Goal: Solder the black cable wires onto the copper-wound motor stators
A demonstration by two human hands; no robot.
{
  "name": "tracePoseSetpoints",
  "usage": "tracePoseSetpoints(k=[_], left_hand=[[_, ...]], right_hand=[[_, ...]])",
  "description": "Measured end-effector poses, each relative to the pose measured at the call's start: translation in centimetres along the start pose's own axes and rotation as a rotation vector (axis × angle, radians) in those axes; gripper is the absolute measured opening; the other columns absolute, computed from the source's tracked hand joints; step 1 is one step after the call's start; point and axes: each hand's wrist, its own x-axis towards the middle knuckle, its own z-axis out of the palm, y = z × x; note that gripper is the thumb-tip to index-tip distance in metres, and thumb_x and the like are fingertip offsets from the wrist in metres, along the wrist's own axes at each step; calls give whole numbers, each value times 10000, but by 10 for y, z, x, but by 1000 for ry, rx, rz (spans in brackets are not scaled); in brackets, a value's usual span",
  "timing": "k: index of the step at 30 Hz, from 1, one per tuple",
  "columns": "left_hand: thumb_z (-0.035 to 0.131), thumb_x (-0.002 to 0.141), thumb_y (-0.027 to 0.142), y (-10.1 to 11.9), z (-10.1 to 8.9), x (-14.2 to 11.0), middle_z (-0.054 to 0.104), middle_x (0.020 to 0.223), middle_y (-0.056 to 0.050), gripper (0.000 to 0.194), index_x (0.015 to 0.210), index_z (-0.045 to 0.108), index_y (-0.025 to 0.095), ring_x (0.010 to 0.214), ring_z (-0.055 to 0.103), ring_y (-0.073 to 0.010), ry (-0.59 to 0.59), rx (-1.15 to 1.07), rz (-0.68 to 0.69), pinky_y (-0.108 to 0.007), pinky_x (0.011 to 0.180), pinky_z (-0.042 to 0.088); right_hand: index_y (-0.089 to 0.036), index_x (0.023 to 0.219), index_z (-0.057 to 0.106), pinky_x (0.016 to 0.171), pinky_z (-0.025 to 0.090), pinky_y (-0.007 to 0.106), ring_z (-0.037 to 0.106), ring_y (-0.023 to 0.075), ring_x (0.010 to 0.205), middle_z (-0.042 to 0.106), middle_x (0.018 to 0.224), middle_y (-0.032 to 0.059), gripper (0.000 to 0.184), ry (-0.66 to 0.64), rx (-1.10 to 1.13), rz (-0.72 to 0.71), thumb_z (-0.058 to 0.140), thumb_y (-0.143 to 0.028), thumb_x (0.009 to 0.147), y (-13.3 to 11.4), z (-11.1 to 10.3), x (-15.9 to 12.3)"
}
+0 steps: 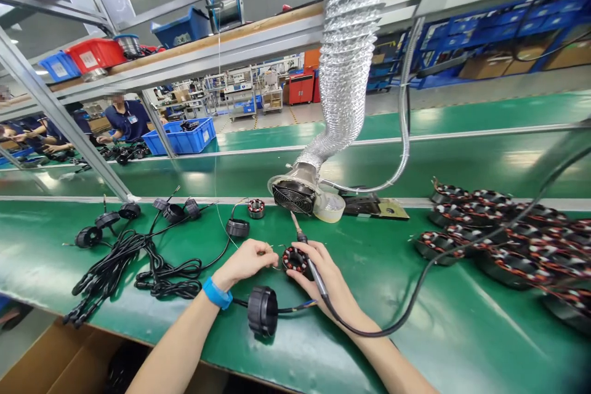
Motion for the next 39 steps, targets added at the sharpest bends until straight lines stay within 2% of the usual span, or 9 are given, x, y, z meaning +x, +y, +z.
tracePoseSetpoints(k=[4,7,12,17,20,23,27,33,39], left_hand=[[740,702,535,3,3,12,493,584,43,466,792,710,79,440,215,-24,-102,-298,-225,-255,460,88],[814,621,521,1,9,22,476,584,56,504,815,701,70,413,162,-1,-123,-468,-305,-265,453,32],[811,619,545,0,14,22,412,543,86,520,818,685,81,409,145,-7,-114,-482,-324,-264,448,24],[772,654,578,-1,7,6,432,538,70,491,701,660,102,455,241,-34,-45,-130,-219,-255,460,108],[770,682,520,-1,2,-1,543,583,18,438,702,693,89,530,361,-61,-142,3,-118,-247,492,186],[718,735,520,2,4,1,563,589,12,439,760,704,82,453,287,-38,-232,-136,-179,-265,464,116],[795,639,498,9,14,10,512,554,49,446,766,665,90,381,174,-3,-230,-424,-307,-273,446,26],[730,680,604,12,17,14,390,447,84,518,709,639,95,363,160,-8,-144,-408,-323,-255,422,10],[810,627,439,7,17,17,470,531,67,397,720,610,109,381,191,5,-72,-470,-294,-239,411,25]], right_hand=[[-283,1269,495,888,530,322,622,210,1026,519,1195,70,427,-2,47,-6,633,-217,870,-5,-4,1],[-285,1256,496,880,525,319,619,202,1006,523,1180,64,419,-16,62,3,632,-200,868,-6,-6,2],[-288,1249,490,872,522,317,611,202,1004,519,1173,59,421,-21,80,9,633,-197,864,-7,-6,3],[-290,1258,476,893,514,330,600,204,1021,498,1184,64,420,-21,105,24,622,-199,875,-7,-6,2],[-289,1263,476,895,514,336,602,204,1007,490,1182,64,433,-23,112,37,629,-198,868,-6,-8,3],[-286,1255,484,897,511,333,602,202,1003,493,1169,61,427,-28,117,31,630,-196,865,-5,-10,4],[-280,1232,500,888,508,324,603,193,987,508,1145,55,382,-45,122,25,606,-192,876,-8,-12,6],[-273,1242,484,884,516,333,606,194,984,508,1147,64,389,-31,131,-2,591,-186,878,-9,-11,4],[-268,1250,482,883,530,364,606,212,986,511,1152,78,409,-24,115,16,601,-198,865,-9,-9,4]])
